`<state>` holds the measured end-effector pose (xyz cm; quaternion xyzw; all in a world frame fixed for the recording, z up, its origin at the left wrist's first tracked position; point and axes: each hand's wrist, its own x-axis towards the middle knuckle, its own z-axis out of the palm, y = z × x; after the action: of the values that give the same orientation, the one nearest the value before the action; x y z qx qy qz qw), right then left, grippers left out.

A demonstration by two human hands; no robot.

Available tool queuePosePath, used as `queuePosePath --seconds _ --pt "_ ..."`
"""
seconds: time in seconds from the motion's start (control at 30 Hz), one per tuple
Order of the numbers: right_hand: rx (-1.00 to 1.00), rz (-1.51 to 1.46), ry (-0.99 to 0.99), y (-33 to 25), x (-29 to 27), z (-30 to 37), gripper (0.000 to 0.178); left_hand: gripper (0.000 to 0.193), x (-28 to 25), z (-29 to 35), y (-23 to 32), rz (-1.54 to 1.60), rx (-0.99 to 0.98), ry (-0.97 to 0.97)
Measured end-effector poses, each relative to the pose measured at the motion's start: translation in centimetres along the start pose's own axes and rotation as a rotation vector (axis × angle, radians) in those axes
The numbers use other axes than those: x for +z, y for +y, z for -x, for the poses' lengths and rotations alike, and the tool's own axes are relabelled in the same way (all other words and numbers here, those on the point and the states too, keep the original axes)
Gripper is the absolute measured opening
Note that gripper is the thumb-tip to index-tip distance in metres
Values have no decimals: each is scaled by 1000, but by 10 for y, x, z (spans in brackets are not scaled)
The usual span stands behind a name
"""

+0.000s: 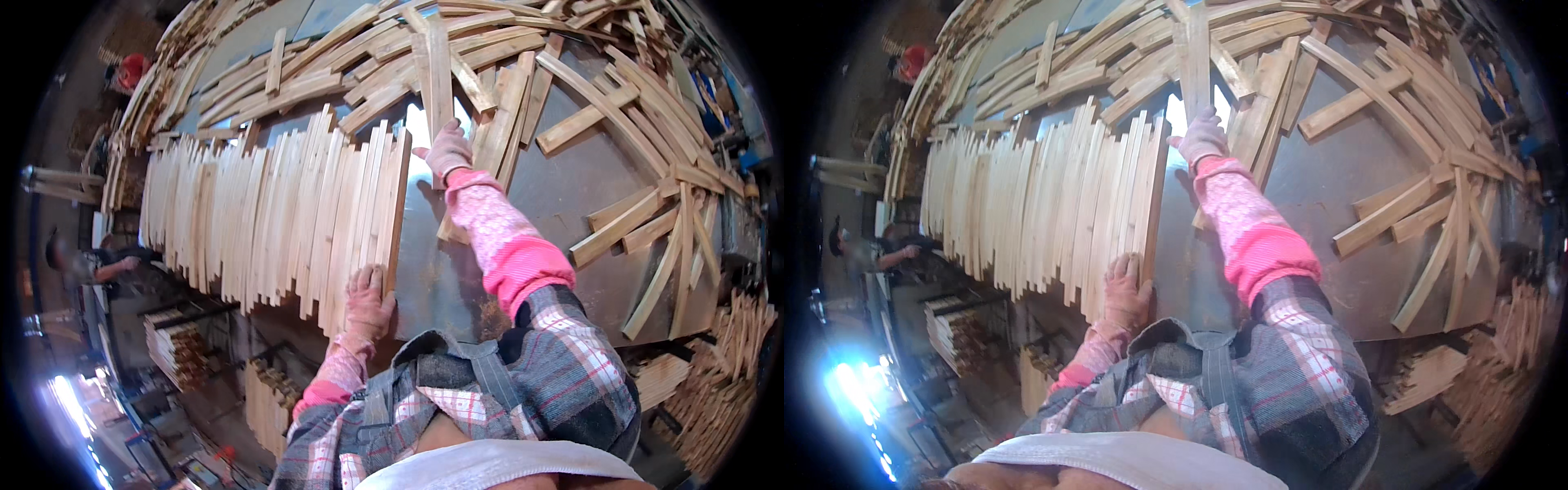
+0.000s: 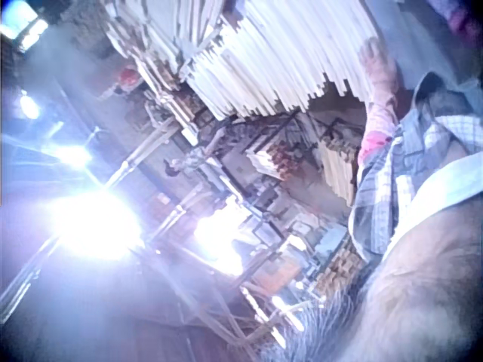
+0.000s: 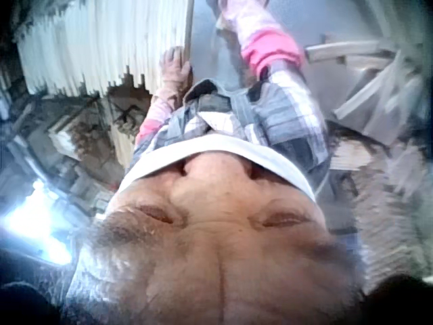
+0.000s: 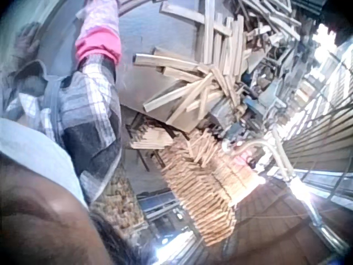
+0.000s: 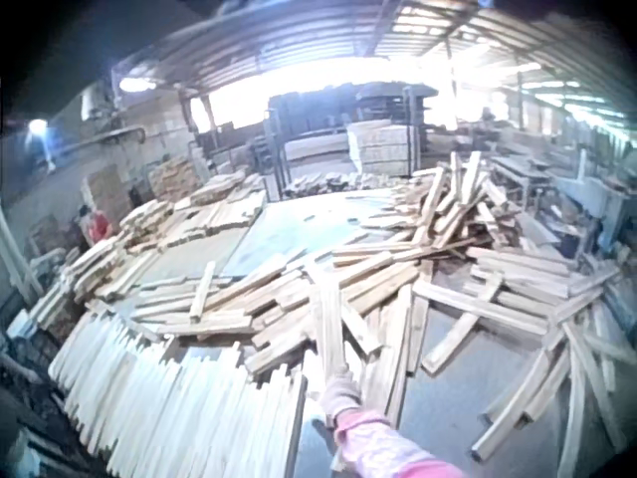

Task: The person sorts thin wooden slats on a metal table, picking them up from a pile and arranging them into a neat stack. The person wears pink gloves and a plaid shirt while performing the repetitive sorting task.

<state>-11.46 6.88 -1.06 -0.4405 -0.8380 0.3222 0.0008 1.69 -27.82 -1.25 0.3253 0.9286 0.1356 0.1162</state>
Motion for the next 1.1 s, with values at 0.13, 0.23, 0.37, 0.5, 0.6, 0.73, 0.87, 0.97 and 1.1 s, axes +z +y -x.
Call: queuePosePath --seconds 0.13,0.23,0.37,0.5,0.6,0.73,0.87,0.97,1.1 --pt "287 9 15 19 26 -44 124 70 14 -21 2 -39 82 46" --pt "140 -66 -117 9 13 -14 107 68 15 0 -11 -8 13 57" --pt "-153 -802 -260 87 -20 36 62 66 17 -4 -6 43 19 62" --pt "-70 -999 -570 136 -14 170 55 64 11 3 -13 66 31 90" --pt "9 -1005 -595 129 5 251 67 65 6 3 -14 69 -5 51" --pt "7 -240 -626 104 67 275 51 70 14 -16 -8 172 -21 66" --pt "-311 258 -834 59 39 248 59 78 18 -41 -3 101 76 29" --pt "-102 49 -234 78 -6 203 60 71 8 -50 7 18 96 33" --pt "257 -74 230 124 -37 128 65 67 -6 -72 54 267 201 118"
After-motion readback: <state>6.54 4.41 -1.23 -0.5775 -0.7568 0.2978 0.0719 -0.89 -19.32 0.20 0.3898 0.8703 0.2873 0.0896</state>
